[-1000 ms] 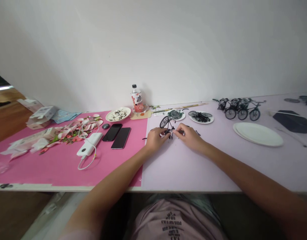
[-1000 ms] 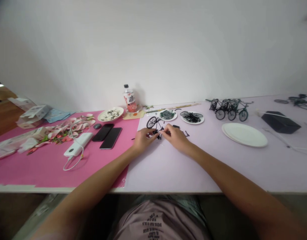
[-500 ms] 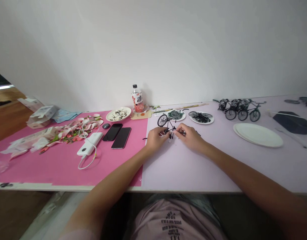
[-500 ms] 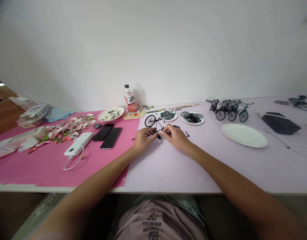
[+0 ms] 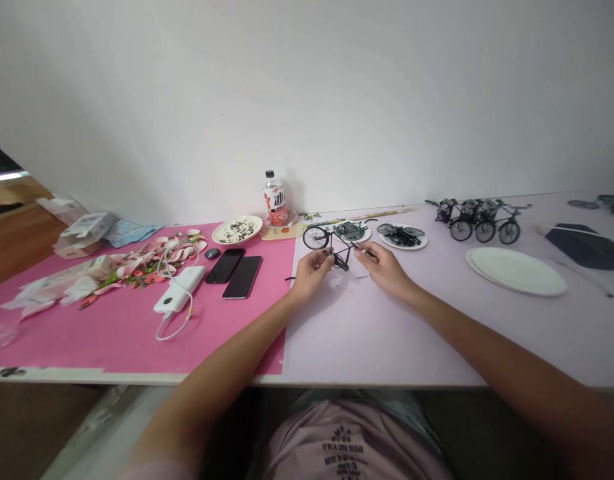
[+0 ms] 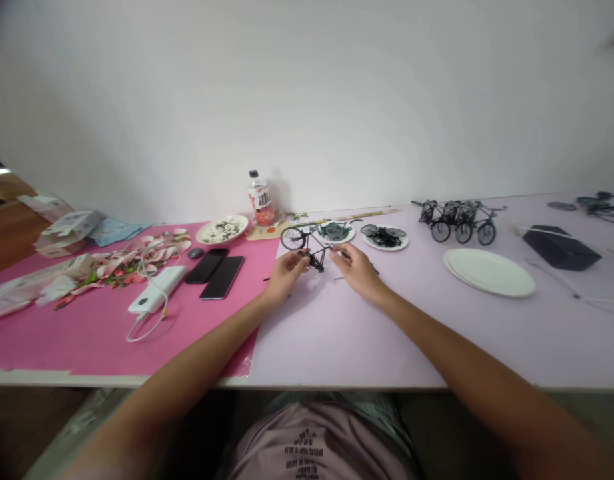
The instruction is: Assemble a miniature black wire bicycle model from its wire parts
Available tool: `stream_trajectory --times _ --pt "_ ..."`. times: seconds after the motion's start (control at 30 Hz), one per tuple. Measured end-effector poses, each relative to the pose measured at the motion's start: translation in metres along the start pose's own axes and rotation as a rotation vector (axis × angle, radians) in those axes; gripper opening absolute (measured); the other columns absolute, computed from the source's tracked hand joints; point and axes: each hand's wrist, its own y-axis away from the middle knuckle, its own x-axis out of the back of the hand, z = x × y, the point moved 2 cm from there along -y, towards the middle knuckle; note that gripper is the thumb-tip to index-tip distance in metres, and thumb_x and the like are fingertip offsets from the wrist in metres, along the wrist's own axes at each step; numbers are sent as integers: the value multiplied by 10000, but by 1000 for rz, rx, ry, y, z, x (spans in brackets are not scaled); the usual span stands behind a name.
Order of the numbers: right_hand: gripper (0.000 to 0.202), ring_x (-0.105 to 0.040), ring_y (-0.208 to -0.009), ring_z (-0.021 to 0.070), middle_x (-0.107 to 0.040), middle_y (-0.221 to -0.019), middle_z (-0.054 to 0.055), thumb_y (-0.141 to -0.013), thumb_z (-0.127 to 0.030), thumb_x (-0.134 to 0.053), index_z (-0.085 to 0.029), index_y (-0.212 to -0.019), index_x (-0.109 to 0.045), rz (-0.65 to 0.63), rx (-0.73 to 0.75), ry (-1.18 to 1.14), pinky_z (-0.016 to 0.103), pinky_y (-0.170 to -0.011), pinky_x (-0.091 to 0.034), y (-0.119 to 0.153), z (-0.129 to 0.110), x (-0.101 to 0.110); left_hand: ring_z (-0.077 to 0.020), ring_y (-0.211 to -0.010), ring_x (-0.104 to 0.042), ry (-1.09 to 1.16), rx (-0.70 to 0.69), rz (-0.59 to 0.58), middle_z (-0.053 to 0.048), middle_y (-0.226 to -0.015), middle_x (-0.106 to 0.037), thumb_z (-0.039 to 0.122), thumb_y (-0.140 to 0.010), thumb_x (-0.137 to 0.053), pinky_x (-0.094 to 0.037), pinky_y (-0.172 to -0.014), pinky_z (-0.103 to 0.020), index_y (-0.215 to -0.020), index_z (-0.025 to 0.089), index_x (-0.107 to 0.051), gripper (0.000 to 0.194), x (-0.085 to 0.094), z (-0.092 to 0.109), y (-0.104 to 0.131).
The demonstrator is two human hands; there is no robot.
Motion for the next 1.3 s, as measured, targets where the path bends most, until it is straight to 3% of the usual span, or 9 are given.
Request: stream_trajectory --times 0.17,0.43,0.57,0.63,0.8,1.03,1.1,1.17,1.3 --pt "529 -430 -457 114 -542 -624 -39 -778 -635 -740 -198 -1067 -676 -119 -204 -145 229 -397 -282 5 -6 -7 -182 -848 -725 55 24 -28 -90 -941 -773 441 -855 -782 -576 -784 -303 -1156 120 -718 445 -1 -2 1" --pt "538 -402 -471 92 -494 -563 -61 -734 -645 -792 -181 -984 -682 -62 -180 -199 221 -430 -321 6 -14 -4 -191 -895 -726 -76 96 -6 -122 -1028 -780 325 -882 -749 -563 -778 -295 -1153 127 -713 337 -2 0 3" --pt "565 -406 -504 89 -553 -628 -39 -714 -644 -803 -169 -1005 -707 -38 -174 -184 232 -464 -374 6 -13 -5 -168 -820 -689 -372 -29 121 -113 -1054 -771 257 -855 -755 -549 -762 -292 -1038 147 -728 216 3 9 8" --pt "572 -414 -506 95 -549 -620 -38 -716 -637 -800 -159 -1018 -717 -44 -171 -165 240 -472 -385 6 -11 -6 -153 -768 -665 -441 -116 109 -92 -1011 -769 279 -883 -723 -540 -745 -285 -1037 161 -736 194 2 15 11" --pt "514 -531 -567 141 -590 -639 -12 -760 -566 -785 -131 -1030 -743 -74 -95 -104 271 -543 -448 6 -5 -10 -137 -682 -637 -360 -149 -60 -60 -977 -778 453 -897 -728 -512 -656 -261 -1205 194 -737 403 -6 19 17" --pt "333 -666 -804 204 -721 -911 67 -854 -472 -704 -173 -1001 -716 -180 42 8 326 -755 -542 11 -7 -14 -118 -625 -630 -192 -63 -117 -104 -990 -781 391 -891 -725 -493 -603 -244 -1002 133 -757 283 -8 12 16" --pt "312 -650 -783 178 -713 -962 56 -896 -446 -660 -206 -1096 -672 -175 60 26 303 -733 -530 13 -10 -12 -112 -619 -632 -151 -49 -95 -92 -969 -775 337 -882 -724 -494 -599 -235 -1019 138 -750 243 -8 12 15" --pt "311 -582 -662 147 -675 -866 12 -940 -450 -606 -231 -1161 -616 -158 62 51 265 -625 -475 15 -12 -9 -112 -617 -641 -136 -38 -54 -65 -897 -761 276 -874 -712 -486 -597 -226 -1044 146 -742 216 -8 11 14" --pt "290 -476 -559 144 -602 -703 -24 -986 -489 -532 -235 -1081 -632 -105 100 147 266 -541 -371 13 -17 -4 -118 -612 -644 -143 -46 -5 -21 -738 -708 200 -878 -660 -446 -579 -212 -1052 152 -728 193 -8 9 13"
